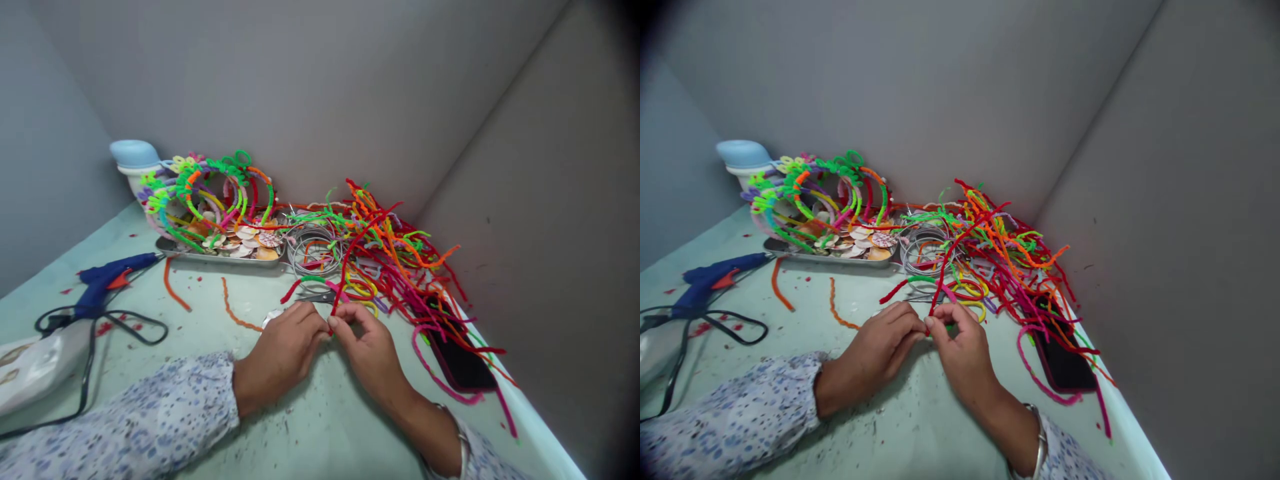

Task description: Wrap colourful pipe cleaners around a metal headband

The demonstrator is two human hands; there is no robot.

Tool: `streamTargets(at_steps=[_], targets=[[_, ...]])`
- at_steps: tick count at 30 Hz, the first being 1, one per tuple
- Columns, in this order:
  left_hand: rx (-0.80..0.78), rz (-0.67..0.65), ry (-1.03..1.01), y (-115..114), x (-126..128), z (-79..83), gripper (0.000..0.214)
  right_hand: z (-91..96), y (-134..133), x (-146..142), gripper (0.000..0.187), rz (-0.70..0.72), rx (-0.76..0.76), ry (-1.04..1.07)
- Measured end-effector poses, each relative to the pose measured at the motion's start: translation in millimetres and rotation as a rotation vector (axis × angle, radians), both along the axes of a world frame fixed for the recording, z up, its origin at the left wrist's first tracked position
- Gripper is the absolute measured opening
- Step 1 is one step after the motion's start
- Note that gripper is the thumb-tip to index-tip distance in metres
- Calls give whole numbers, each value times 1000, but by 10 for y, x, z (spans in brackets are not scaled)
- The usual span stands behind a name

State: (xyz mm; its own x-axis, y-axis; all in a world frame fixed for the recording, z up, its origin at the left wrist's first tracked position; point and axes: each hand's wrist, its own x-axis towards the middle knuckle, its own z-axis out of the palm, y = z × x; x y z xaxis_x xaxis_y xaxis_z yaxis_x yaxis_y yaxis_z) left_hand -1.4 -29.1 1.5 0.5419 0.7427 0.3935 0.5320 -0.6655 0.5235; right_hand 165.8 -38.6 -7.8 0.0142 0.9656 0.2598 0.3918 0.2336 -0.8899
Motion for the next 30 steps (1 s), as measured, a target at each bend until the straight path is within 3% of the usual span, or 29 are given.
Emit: streamTargets(at_steps=[7, 10, 30], targets=[[-87, 36, -115, 29, -20, 41, 14, 1, -1, 94, 10, 177, 355, -216], [-76, 4, -148, 30, -23, 63, 13, -7, 26, 116, 13, 179, 430, -283], [79, 21, -85, 21, -41, 89, 15, 75, -4, 108, 11, 196, 400, -426]])
